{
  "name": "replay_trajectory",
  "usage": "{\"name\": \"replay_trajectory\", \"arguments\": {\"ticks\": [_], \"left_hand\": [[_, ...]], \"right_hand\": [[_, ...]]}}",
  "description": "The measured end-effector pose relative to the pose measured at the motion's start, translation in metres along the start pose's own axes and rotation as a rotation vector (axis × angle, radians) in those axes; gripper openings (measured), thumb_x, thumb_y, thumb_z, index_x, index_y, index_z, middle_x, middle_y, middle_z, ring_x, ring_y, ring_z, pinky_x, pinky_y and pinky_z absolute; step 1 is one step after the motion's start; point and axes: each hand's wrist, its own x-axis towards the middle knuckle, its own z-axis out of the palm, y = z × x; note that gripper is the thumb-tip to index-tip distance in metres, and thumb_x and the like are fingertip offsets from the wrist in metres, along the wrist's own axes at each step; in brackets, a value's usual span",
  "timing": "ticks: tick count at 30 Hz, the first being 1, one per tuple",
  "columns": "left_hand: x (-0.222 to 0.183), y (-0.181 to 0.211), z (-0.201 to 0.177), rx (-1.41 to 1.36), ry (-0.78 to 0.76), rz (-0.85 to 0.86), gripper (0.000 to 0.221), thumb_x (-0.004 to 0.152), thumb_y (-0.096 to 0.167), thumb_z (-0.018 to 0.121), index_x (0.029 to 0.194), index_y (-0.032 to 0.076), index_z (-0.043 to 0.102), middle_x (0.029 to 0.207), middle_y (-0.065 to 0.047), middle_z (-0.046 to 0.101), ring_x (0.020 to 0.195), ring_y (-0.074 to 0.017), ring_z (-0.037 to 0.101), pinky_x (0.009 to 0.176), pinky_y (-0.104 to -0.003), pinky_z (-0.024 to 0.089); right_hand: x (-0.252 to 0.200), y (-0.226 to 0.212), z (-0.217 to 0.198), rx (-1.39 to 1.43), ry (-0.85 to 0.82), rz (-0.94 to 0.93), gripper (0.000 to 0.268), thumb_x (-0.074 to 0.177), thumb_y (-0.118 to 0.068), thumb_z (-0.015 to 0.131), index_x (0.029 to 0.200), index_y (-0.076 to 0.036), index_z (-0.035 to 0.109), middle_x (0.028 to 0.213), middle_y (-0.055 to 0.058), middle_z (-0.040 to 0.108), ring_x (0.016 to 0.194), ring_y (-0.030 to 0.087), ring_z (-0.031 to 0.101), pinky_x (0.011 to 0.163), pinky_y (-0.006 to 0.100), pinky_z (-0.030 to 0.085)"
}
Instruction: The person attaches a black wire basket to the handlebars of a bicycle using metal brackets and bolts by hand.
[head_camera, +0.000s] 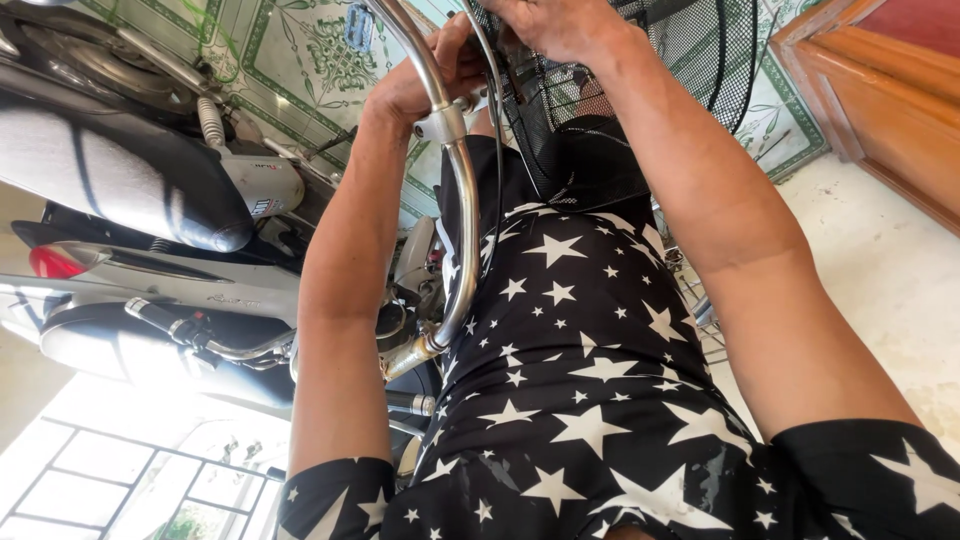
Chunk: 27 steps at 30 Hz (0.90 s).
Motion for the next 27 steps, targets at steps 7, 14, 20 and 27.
{"name": "replay_trajectory", "arguments": {"ticks": [7,14,20,27], "left_hand": [[-0.002,0.004,0.000,0.080,0.008,0.039,0.074,0.100,0.058,0.051,0.150,0.003,0.048,0.141,-0.023,0.061,0.129,-0.0318,0.065,0.114,-0.044,0.054],[-0.004,0.002,0.000,0.042,0.028,0.025,0.071,0.097,0.053,0.059,0.148,0.004,0.053,0.138,-0.024,0.064,0.122,-0.0337,0.068,0.105,-0.040,0.062],[-0.007,0.010,0.006,0.146,0.064,0.014,0.085,0.091,0.068,0.050,0.149,0.007,0.048,0.136,-0.023,0.064,0.119,-0.0327,0.070,0.098,-0.041,0.062],[-0.002,-0.002,-0.002,0.076,0.009,0.019,0.088,0.097,0.071,0.047,0.144,-0.003,0.058,0.136,-0.027,0.067,0.124,-0.0319,0.070,0.109,-0.039,0.059]], "right_hand": [[0.040,0.055,0.034,-0.168,-0.064,0.304,0.049,0.114,-0.038,0.044,0.089,-0.005,0.071,0.064,0.004,0.062,0.055,0.015,0.062,0.050,0.030,0.052],[0.021,0.023,0.024,-0.327,-0.005,0.186,0.037,0.116,-0.029,0.050,0.099,-0.002,0.070,0.068,0.007,0.062,0.058,0.018,0.061,0.053,0.032,0.051],[-0.029,-0.025,-0.008,-0.340,0.203,-0.099,0.027,0.118,-0.021,0.056,0.107,0.000,0.070,0.071,0.010,0.061,0.060,0.020,0.060,0.056,0.033,0.051],[-0.088,-0.035,0.003,-0.145,0.242,-0.134,0.033,0.117,-0.027,0.058,0.123,0.003,0.071,0.085,0.011,0.068,0.068,0.020,0.063,0.062,0.035,0.053]]}}
